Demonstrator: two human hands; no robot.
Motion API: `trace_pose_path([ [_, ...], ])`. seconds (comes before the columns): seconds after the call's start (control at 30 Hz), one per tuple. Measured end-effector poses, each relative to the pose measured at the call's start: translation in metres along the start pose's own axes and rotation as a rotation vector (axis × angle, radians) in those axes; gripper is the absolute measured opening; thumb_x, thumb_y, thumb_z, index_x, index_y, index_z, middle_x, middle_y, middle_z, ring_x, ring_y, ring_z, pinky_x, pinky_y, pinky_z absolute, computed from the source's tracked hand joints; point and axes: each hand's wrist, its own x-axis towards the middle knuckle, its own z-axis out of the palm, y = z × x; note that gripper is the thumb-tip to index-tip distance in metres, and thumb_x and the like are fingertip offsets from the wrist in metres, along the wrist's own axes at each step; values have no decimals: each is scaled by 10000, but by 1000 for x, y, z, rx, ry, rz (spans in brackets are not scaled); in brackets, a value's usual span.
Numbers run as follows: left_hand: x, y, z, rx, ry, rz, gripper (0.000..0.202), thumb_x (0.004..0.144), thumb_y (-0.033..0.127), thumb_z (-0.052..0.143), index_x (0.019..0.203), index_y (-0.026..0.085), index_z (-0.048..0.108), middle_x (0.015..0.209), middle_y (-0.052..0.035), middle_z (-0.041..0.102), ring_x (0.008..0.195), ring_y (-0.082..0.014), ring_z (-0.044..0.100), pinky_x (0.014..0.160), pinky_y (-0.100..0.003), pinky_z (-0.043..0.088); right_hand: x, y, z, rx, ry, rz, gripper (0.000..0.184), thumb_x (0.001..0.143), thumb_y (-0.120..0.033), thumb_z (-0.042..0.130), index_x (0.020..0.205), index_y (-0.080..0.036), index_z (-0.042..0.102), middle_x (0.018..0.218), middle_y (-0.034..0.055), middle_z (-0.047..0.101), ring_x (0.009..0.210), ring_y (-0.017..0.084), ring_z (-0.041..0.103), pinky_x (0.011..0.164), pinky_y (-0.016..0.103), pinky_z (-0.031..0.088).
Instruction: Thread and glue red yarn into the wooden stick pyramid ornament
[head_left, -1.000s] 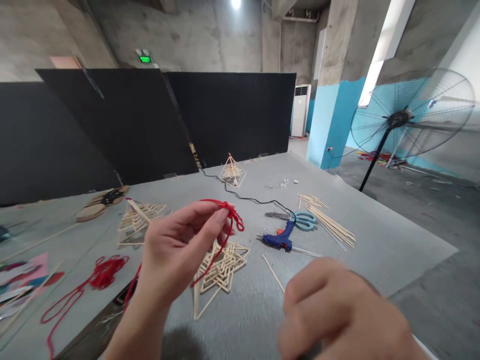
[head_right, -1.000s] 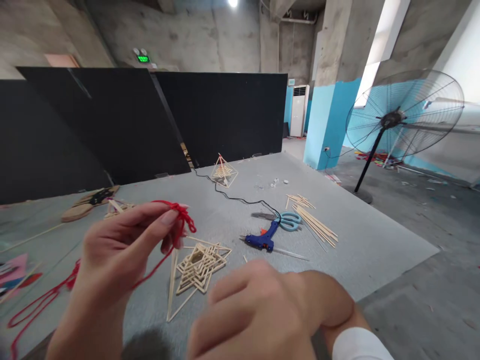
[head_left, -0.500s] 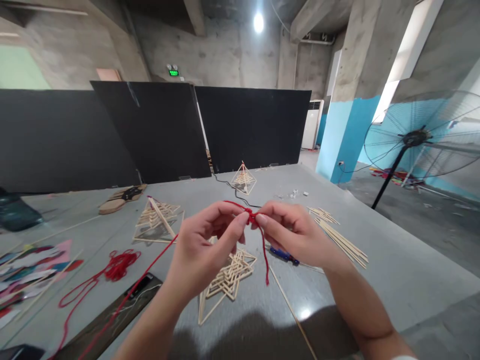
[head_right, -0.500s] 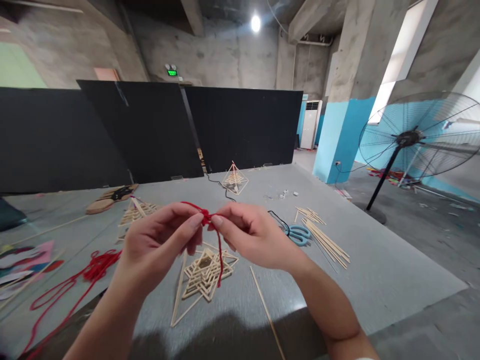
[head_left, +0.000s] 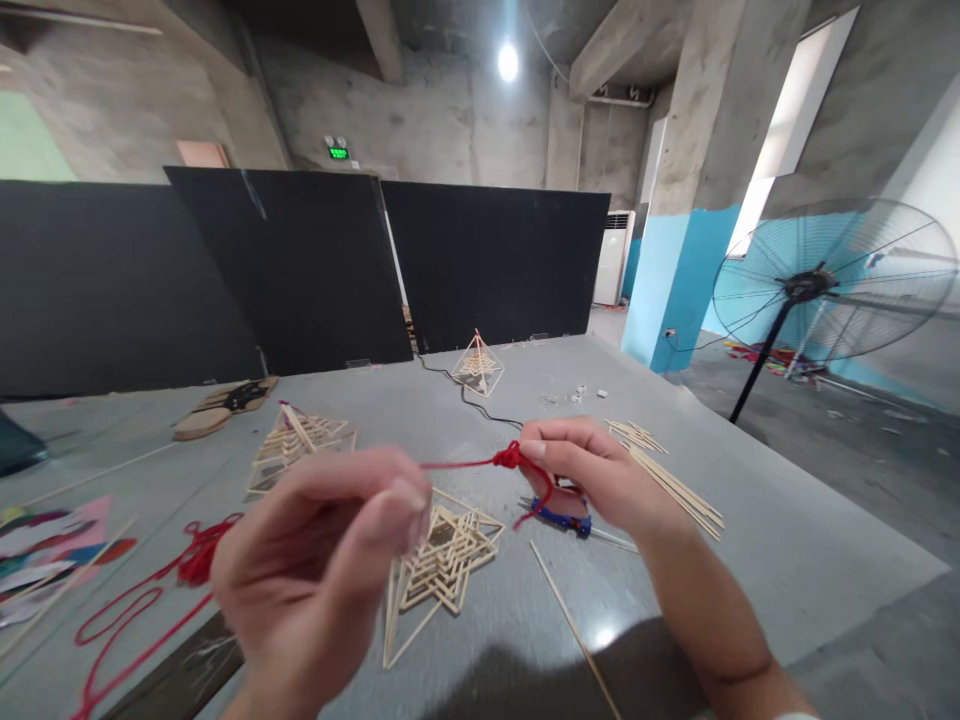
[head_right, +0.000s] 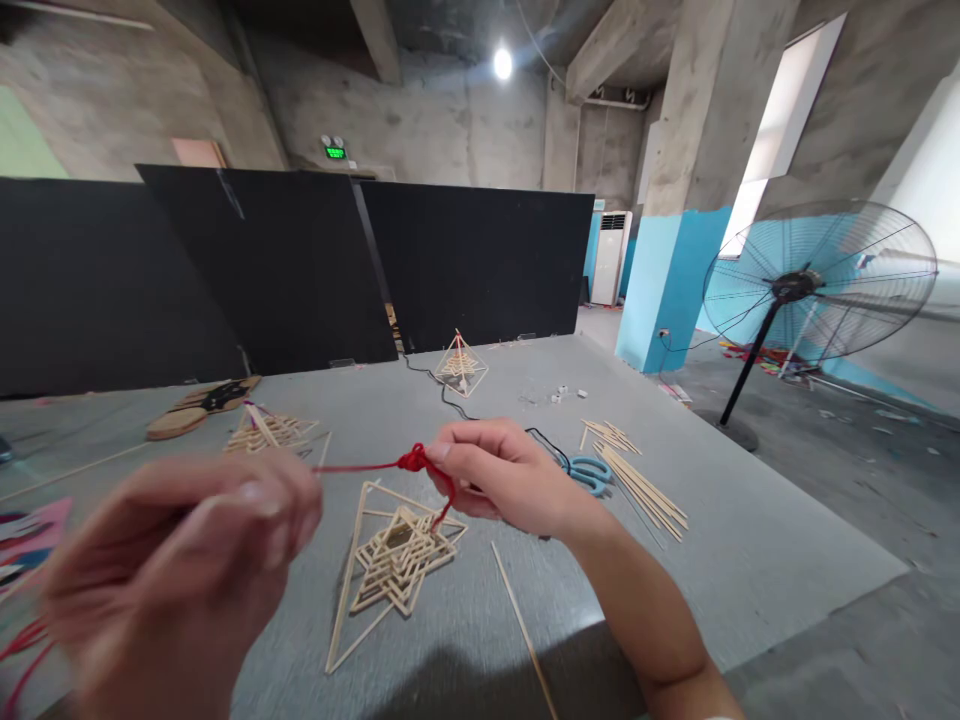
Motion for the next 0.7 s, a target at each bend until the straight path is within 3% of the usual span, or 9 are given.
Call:
trace_pose_path([
  [0.03, 1, -1, 5, 137, 22, 62, 23, 998, 297, 759, 1009, 292, 739, 859, 15, 736, 706, -141, 664, 649, -286, 592, 0, 0, 1, 9, -3, 8, 399, 1032, -453, 664, 749, -195, 551, 631, -85, 450, 463, 44, 288, 430, 219, 209],
  [0.1, 5, -4, 12, 358, -84, 121, 242, 923, 228, 812, 1154, 281, 766, 1099, -31, 787, 921, -190, 728, 817, -334, 632, 0, -1, 2, 8, 8, 23, 395, 1029, -461, 661, 755, -201, 544, 621, -91, 428, 460, 47, 277, 430, 220, 201],
  [0.13, 7, -6, 14, 418, -167, 120, 294, 907, 223, 822, 1194, 271, 773, 1145, -41, 799, 948, -199, 744, 835, -337, 640, 0, -1, 2, -2, 17, 23, 388, 1029, -464, 658, 765, -205, 543, 615, -95, 420, 462, 50, 279, 433, 220, 205],
  [0.23, 13, -11, 15, 438, -275, 88, 165, 945, 223, 787, 1106, 247, 815, 1035, -24, 846, 838, -174, 781, 754, -286, 651, 0, 1, 1, -61, 17, -38, 362, 1038, -472, 649, 806, -214, 548, 594, -104, 410, 476, 62, 295, 450, 222, 235],
  [0.33, 16, -12, 10, 415, -264, 84, 77, 959, 202, 775, 973, 251, 832, 924, 6, 857, 779, -162, 799, 719, -254, 652, 0, 5, 0, -139, -11, -127, 331, 1060, -462, 633, 855, -210, 573, 583, -107, 419, 484, 67, 294, 457, 227, 254],
  [0.47, 15, -10, 6, 410, -226, 130, 97, 940, 178, 800, 971, 260, 842, 930, 8, 860, 762, -160, 802, 705, -256, 654, -1, 7, 0, -319, 14, -213, 302, 1082, -418, 614, 872, -201, 613, 620, -86, 448, 520, 71, 340, 461, 225, 274],
  [0.63, 12, -15, 3, 441, -169, 204, 138, 933, 154, 804, 982, 275, 849, 915, 7, 853, 739, -170, 793, 695, -290, 656, -5, 8, 3, -668, 191, -332, 142, 1066, -320, 626, 1134, -203, 667, 680, -78, 507, 556, 82, 420, 502, 231, 333],
  [0.7, 12, -16, 3, 466, -161, 231, 170, 935, 139, 795, 1001, 287, 848, 921, 14, 852, 743, -170, 790, 712, -300, 659, -7, 11, 5, -746, 290, -436, 238, 1038, -284, 656, 1264, -224, 609, 718, -77, 538, 562, 89, 446, 506, 236, 353],
])
